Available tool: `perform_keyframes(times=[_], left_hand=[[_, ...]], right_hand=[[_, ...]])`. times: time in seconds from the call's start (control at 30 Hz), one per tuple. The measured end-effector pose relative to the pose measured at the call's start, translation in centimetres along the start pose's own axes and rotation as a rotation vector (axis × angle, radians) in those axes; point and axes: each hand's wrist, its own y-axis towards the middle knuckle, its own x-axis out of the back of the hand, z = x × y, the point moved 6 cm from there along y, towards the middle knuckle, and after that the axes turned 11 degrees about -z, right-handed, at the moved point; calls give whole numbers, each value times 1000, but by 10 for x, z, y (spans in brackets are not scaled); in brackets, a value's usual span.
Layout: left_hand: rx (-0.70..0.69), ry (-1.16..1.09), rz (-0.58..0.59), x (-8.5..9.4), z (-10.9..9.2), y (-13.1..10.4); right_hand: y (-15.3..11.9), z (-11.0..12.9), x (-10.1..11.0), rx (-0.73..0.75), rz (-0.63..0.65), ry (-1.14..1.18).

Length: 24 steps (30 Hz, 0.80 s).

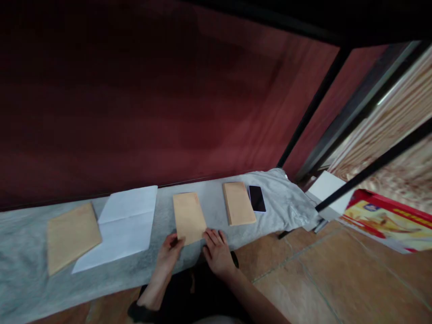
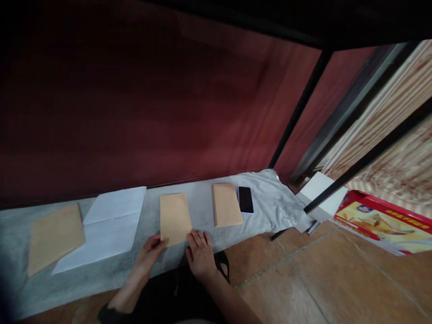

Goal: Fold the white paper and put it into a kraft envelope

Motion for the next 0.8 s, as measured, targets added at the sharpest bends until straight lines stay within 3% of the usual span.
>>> perform_keyframes(times=[0.13, 0.23, 0.37, 0.5, 0.63, 0.8], left_hand=[[240, -107, 43, -6, 3, -8], [254, -209, 99, -15, -8, -16], [144, -276, 200, -35, -35, -28], [101, -292, 339, -69, -52, -46], [102, -294, 438, -104, -50, -61], [84, -220, 478, -128, -41, -66]], right_hand=[[1, -3, 0, -54, -16, 111], [1, -15, 4, -191, -94, 300], [-1, -50, 14, -663, -312, 687], [1, -63, 15, -1038, -276, 1135], [3, -69, 21, -1159, -278, 1263], [-2, -82, 28, -1189, -345, 1271]])
